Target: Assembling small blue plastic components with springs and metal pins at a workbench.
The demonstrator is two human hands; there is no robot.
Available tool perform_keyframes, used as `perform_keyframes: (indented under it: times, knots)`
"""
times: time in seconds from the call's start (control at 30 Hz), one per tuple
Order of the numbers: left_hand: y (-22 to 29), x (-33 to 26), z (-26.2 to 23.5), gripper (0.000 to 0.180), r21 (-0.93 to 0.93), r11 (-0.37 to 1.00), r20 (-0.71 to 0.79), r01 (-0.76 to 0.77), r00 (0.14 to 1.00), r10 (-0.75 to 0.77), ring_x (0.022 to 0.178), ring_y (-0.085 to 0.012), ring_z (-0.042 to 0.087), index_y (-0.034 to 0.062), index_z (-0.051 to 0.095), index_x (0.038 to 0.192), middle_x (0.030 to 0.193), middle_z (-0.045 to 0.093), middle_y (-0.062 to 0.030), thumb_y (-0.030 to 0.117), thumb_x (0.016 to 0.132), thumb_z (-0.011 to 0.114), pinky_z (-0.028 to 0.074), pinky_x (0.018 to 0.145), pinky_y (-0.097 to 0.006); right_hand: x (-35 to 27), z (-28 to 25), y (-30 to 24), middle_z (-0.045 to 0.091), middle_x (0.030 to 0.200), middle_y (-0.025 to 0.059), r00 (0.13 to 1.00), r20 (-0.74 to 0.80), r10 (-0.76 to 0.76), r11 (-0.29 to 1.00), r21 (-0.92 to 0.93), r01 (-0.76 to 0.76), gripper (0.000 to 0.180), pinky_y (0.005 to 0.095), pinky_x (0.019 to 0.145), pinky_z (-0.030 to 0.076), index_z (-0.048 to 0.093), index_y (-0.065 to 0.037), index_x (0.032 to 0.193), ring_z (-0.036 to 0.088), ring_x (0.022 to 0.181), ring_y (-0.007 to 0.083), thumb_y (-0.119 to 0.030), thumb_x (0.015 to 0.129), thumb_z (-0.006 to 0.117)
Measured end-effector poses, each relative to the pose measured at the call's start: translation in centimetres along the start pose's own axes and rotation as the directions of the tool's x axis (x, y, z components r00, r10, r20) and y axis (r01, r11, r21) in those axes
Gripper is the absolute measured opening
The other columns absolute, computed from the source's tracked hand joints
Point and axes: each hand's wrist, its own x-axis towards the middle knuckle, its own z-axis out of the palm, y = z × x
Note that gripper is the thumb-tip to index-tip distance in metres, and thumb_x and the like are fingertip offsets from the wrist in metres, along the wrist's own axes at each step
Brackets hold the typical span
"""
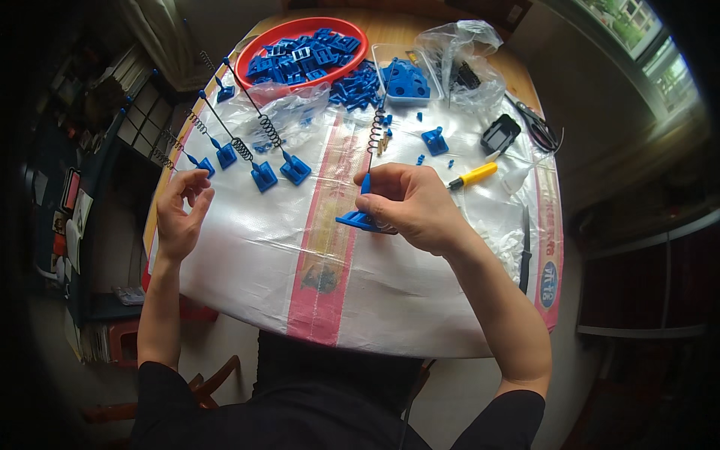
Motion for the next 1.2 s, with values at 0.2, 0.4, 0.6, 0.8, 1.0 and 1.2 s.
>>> perform_keyframes:
  times: [0.2,0.4,0.6,0.8,1.0,1.2]
  knots:
    - [7.2,0.2,2.9,0.013,-0.254,0.942,0.084,-0.219,0.965,0.247,0.064,-0.0065,0.056,-0.0022,0.067,0.1,0.079,0.065,-0.0051,-0.002,0.087,0.07,0.041,0.056,-0.021,-1.0,0.2,0.4,0.073,0.092,0.0052,1.0,-0.02,-0.004,1.0,-0.03,0.004,0.034,0.0205,0.067,0.052,0.065,0.004,0.118,0.066,0.079,0.0069,-0.003,0.087,0.075]
    - [11.6,2.9,10.0,0.032,-0.488,0.695,0.693,0.529,0.719,-0.061,0.081,-0.0103,0.066,-0.0058,0.063,0.121,0.096,0.07,-0.0074,0.014,0.096,0.066,0.052,0.07,-0.024,-2.4,1.0,0.1,0.071,0.077,0.0076,0.985,-0.148,-0.091,0.965,-0.258,0.05,0.056,0.0251,0.064,0.052,0.053,0.011,0.131,0.064,0.067,0.0088,-0.011,0.083,0.073]
    - [11.3,3.8,13.6,0.028,-0.559,0.556,0.749,0.615,0.663,0.02,0.079,-0.01,0.065,-0.0052,0.067,0.113,0.09,0.07,-0.0057,0.017,0.096,0.068,0.052,0.07,-0.024,-3.2,1.4,-0.7,0.072,0.077,0.009,0.969,-0.18,-0.172,0.882,-0.467,0.07,0.059,0.0269,0.068,0.054,0.052,0.01,0.133,0.069,0.071,0.0117,-0.012,0.083,0.075]
    - [9.8,4.1,14.3,0.029,-0.61,0.295,0.762,0.735,0.647,-0.036,0.077,-0.0114,0.065,-0.0054,0.067,0.116,0.091,0.072,-0.0069,0.02,0.101,0.063,0.054,0.074,-0.027,-4.0,0.4,0.5,0.072,0.077,0.0081,0.927,-0.292,-0.237,0.944,-0.297,0.148,0.046,0.026,0.07,0.055,0.06,0.008,0.124,0.07,0.074,0.0121,-0.012,0.087,0.078]
    - [8.1,4.5,14.4,0.029,-0.607,0.22,0.771,0.764,0.633,-0.071,0.086,-0.0145,0.067,-0.004,0.065,0.118,0.095,0.07,-0.0078,0.02,0.104,0.056,0.054,0.08,-0.029,-4.4,0.0,3.0,0.068,0.071,0.0057,0.843,-0.336,-0.419,0.822,-0.535,0.195,0.026,0.025,0.054,0.047,0.068,0.0,0.106,0.062,0.059,0.0086,-0.009,0.085,0.079]
    - [6.5,4.4,14.5,0.028,-0.611,0.199,0.775,0.766,0.63,-0.046,0.092,-0.0142,0.066,-0.0024,0.065,0.12,0.102,0.069,-0.0074,0.02,0.104,0.056,0.054,0.085,-0.029,-4.4,-1.6,4.2,0.065,0.07,0.008,0.76,-0.26,-0.595,0.584,-0.79,0.186,0.024,0.0279,0.05,0.046,0.07,-0.002,0.102,0.06,0.054,0.015,-0.008,0.081,0.08]
